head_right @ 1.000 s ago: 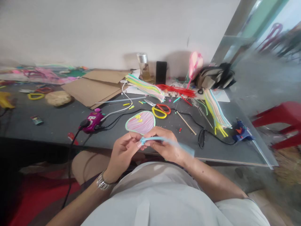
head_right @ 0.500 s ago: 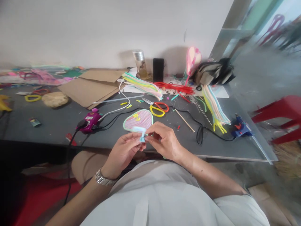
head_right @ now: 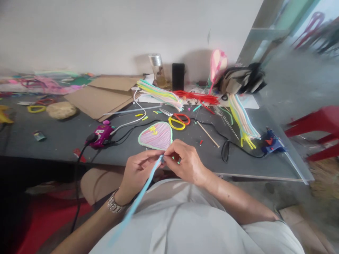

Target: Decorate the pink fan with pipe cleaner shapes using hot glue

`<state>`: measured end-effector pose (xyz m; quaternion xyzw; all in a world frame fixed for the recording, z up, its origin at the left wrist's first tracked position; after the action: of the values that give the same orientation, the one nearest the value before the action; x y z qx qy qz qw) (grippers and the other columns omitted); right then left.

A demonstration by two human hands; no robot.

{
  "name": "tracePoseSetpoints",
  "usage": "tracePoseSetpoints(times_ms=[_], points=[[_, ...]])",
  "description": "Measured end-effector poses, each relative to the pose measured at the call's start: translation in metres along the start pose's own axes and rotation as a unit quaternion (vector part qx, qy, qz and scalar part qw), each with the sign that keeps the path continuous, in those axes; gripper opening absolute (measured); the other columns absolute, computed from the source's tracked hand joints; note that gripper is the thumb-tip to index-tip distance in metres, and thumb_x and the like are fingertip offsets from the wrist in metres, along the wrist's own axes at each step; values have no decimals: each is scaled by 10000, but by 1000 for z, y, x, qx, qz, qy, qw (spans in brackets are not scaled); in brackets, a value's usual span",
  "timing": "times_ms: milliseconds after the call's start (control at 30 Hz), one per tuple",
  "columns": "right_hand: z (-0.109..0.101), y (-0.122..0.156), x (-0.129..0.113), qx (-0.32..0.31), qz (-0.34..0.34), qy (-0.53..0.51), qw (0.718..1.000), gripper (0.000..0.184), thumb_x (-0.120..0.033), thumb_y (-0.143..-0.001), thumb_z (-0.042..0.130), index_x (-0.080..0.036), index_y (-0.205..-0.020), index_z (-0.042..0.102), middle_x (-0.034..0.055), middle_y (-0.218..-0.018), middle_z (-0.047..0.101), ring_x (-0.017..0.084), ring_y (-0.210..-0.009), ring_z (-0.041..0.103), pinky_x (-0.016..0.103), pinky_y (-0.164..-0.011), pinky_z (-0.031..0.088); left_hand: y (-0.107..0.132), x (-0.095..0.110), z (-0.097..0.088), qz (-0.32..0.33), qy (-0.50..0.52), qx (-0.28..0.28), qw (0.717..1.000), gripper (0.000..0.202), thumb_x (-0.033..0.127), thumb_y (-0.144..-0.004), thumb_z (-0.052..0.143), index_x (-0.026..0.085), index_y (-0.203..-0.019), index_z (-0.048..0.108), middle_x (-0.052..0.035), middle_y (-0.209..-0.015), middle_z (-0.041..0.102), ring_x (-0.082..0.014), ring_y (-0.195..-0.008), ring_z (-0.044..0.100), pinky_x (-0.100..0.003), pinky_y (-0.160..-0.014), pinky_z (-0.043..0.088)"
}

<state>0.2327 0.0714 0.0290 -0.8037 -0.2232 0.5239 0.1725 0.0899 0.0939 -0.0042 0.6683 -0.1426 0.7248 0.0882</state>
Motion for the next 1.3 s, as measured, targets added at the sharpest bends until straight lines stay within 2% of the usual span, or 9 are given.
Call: tracePoseSetpoints(times_ms=[200,300,467,567,667,833,967,1100,1300], points=[[3,0,-2,-12,-7,7,1000,98,-112,-912,634,-201,-885,603,-4,-799,615,102,-667,555,228,-607,450,2,-1,-1,54,-76,-2,996,204,155,-840,697,155,-1023,785,-70,-896,813,-175,-776,769,-243,-738,621],[5,2,-5,-7,-31,26,999,115,-97,-906,626,-206,-890,593,-5,-786,603,111,-676,553,237,-604,442,3,0,-3,68,-115,18,991,176,127,-826,678,152,-970,775,-62,-900,810,-158,-783,761,-210,-728,598],[3,4,-10,-12,-68,49,996,117,-104,-931,610,-209,-983,606,23,-836,638,133,-716,591,253,-616,481,1,3,-1,55,-113,23,992,150,141,-816,672,144,-942,753,-60,-875,802,-160,-759,750,-215,-704,589],[0,1,-18,-32,-99,84,991,150,-124,-951,599,-208,-1071,627,63,-932,681,152,-769,630,272,-640,510,-1,10,1,67,-145,21,987,144,129,-798,668,156,-912,753,-45,-834,797,-149,-703,728,-215,-681,572],[-1,-2,-19,-58,-100,100,988,122,-139,-967,588,-211,-1047,645,78,-970,689,160,-809,649,283,-667,520,-2,16,2,76,-174,25,981,160,120,-781,669,176,-894,767,-36,-815,795,-150,-678,708,-230,-692,562],[-1,-7,-12,-80,-43,46,995,64,-163,-953,609,-212,-931,643,46,-880,665,148,-760,614,266,-636,493,-4,16,3,58,-147,20,987,165,129,-765,686,183,-892,776,-36,-810,787,-157,-683,690,-238,-684,547],[3,-19,-1,-105,57,5,993,89,-127,-865,661,-185,-803,633,-10,-747,627,97,-630,527,226,-577,417,-6,4,4,1,-88,-14,996,116,187,-793,710,162,-887,773,-41,-766,776,-155,-663,690,-231,-636,539],[15,-29,15,-157,151,-66,974,87,-134,-816,667,-165,-746,625,-45,-649,596,73,-569,485,196,-528,375,-8,-1,-3,-33,-51,-1,998,104,218,-781,757,151,-854,789,-55,-749,778,-181,-685,718,-250,-649,564],[12,-33,22,-106,177,-117,972,125,-238,-852,708,-160,-779,641,-7,-693,681,98,-598,578,216,-565,442,-9,-18,-4,-122,66,-3,990,167,281,-775,816,136,-847,774,-63,-771,768,-160,-649,696,-257,-623,577]])
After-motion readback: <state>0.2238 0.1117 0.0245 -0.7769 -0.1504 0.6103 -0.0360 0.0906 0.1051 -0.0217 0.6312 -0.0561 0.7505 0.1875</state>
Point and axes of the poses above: each hand's wrist, its own y-axis away from the middle knuckle, its own z-axis out of the palm, x = y × z, the point moved 9 cm from there along -y, towards the middle knuckle
